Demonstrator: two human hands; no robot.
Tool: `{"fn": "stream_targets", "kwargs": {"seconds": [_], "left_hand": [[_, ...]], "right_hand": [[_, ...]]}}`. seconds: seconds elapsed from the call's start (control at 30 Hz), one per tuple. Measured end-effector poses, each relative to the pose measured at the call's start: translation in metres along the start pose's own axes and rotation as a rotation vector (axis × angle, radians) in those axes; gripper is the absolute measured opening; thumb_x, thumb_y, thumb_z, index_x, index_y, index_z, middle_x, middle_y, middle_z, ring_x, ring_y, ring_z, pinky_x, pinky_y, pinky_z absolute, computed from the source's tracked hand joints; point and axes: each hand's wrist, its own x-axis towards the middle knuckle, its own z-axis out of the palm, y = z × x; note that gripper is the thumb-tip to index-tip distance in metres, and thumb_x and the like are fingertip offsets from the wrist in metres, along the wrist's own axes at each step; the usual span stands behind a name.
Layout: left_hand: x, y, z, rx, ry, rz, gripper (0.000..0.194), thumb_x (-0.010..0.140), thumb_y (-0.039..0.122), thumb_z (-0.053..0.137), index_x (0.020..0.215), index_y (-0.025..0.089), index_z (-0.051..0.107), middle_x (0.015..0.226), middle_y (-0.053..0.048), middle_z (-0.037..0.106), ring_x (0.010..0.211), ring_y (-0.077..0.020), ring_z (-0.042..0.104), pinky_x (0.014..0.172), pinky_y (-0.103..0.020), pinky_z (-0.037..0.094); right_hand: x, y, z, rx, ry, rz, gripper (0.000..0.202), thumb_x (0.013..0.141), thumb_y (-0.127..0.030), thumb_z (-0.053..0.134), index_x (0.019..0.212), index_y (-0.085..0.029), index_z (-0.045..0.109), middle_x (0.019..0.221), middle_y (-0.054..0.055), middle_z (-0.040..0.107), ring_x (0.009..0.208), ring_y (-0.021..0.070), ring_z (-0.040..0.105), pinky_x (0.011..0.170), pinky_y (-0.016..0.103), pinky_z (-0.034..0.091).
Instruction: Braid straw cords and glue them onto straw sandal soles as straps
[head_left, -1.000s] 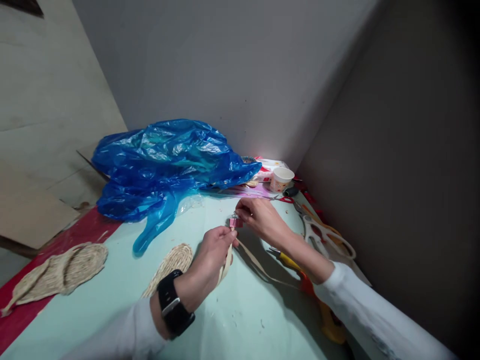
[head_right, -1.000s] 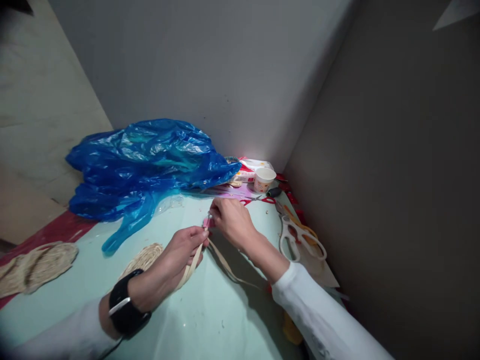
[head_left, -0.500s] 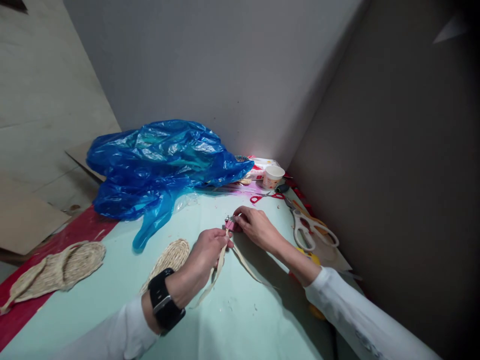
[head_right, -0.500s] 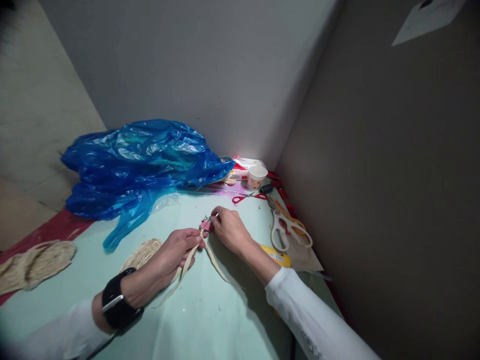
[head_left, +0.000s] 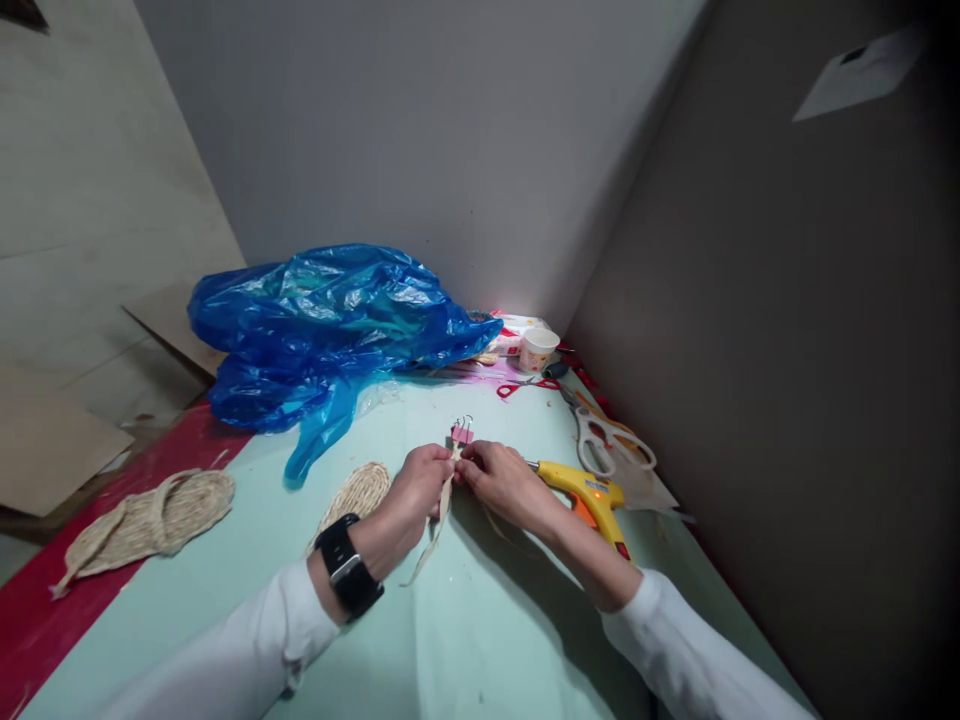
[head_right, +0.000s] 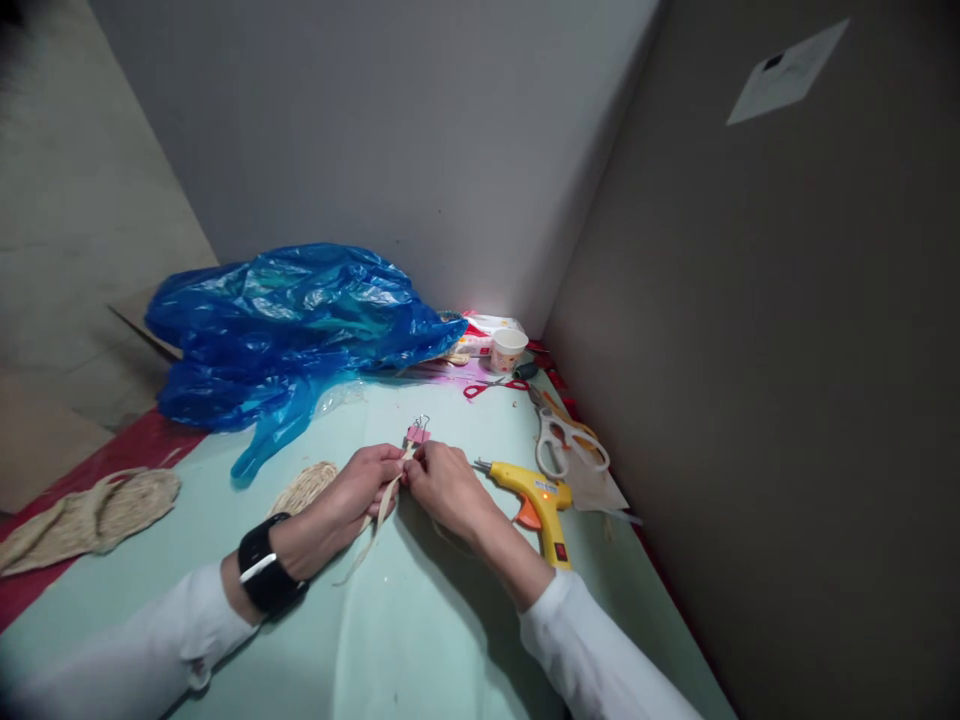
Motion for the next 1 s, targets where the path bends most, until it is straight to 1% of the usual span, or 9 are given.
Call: {"fn": "stream_targets", "kwargs": {"seconds": [0.1,0.2,0.33,0.43,0.53,0.7,0.77,0.93,1.0], "left_hand": [[0.002,0.001,-0.002,0.121,-0.042,-0.018,0.024,0.094,0.034,0.055,0.083,0.013,0.058,0.062,0.006,0.050,0.043,-0.0043,0.039,0.040,-0.017,0.034],[0.004,0.000,-0.003,0.250,-0.027,0.011,0.023,0.094,0.035,0.054,0.089,0.013,0.060,0.070,0.003,0.057,0.049,-0.0061,0.048,0.045,-0.019,0.042],[0.006,-0.003,-0.005,0.435,0.024,0.121,0.024,0.093,0.036,0.055,0.086,0.013,0.061,0.072,0.002,0.059,0.055,-0.0083,0.053,0.052,-0.023,0.046],[0.003,-0.002,-0.006,0.581,0.054,0.237,0.023,0.090,0.031,0.058,0.074,0.014,0.059,0.068,0.003,0.057,0.059,-0.0105,0.053,0.059,-0.026,0.045],[-0.002,0.002,-0.009,0.715,0.097,0.341,0.021,0.087,0.023,0.057,0.067,0.017,0.057,0.065,0.002,0.057,0.063,-0.0138,0.052,0.062,-0.027,0.038],[-0.012,0.009,-0.011,0.917,0.142,0.402,0.022,0.084,0.017,0.049,0.063,0.020,0.055,0.063,-0.002,0.060,0.065,-0.0189,0.054,0.061,-0.028,0.031],[-0.018,0.008,-0.007,1.006,0.136,0.418,0.021,0.086,0.017,0.047,0.069,0.020,0.058,0.067,-0.005,0.064,0.067,-0.0211,0.057,0.062,-0.029,0.031],[-0.038,-0.001,0.010,1.222,0.081,0.433,0.025,0.089,0.016,0.042,0.097,0.018,0.065,0.084,-0.014,0.071,0.075,-0.0275,0.064,0.068,-0.034,0.036],[-0.046,0.000,0.015,1.273,0.041,0.432,0.026,0.087,0.013,0.041,0.097,0.016,0.065,0.085,-0.016,0.071,0.074,-0.0293,0.065,0.070,-0.037,0.038]], "right_hand": [[0.006,0.000,0.002,0.019,-0.043,0.022,0.024,0.093,-0.030,0.053,0.079,-0.015,0.065,0.074,0.002,0.066,0.072,0.0154,0.062,0.069,0.029,0.045],[0.008,0.001,0.007,0.036,-0.022,0.054,0.027,0.094,-0.038,0.055,0.089,-0.014,0.064,0.085,0.002,0.066,0.077,0.0152,0.064,0.074,0.034,0.052],[0.006,0.001,0.015,0.071,0.053,0.102,0.025,0.094,-0.037,0.056,0.100,-0.014,0.064,0.097,0.004,0.067,0.085,0.0172,0.065,0.079,0.038,0.053],[0.003,0.004,0.019,0.120,0.087,0.145,0.025,0.094,-0.036,0.056,0.101,-0.014,0.065,0.100,0.004,0.067,0.087,0.0177,0.065,0.079,0.037,0.054],[0.003,0.007,0.021,0.184,0.103,0.188,0.025,0.093,-0.036,0.058,0.104,-0.014,0.065,0.103,0.005,0.067,0.089,0.0192,0.065,0.079,0.037,0.054],[0.003,0.008,0.024,0.332,0.091,0.236,0.027,0.092,-0.035,0.059,0.108,-0.014,0.064,0.110,0.006,0.065,0.092,0.0203,0.064,0.078,0.037,0.054],[0.003,0.006,0.023,0.400,0.070,0.257,0.028,0.092,-0.034,0.060,0.112,-0.014,0.063,0.114,0.007,0.064,0.094,0.0209,0.064,0.078,0.038,0.055],[0.004,0.003,0.019,0.564,-0.023,0.321,0.031,0.091,-0.032,0.061,0.117,-0.015,0.061,0.118,0.008,0.062,0.094,0.0200,0.064,0.076,0.037,0.056],[0.004,0.003,0.017,0.620,-0.052,0.333,0.031,0.092,-0.033,0.060,0.117,-0.015,0.060,0.117,0.008,0.062,0.095,0.0203,0.064,0.078,0.038,0.055]]}}
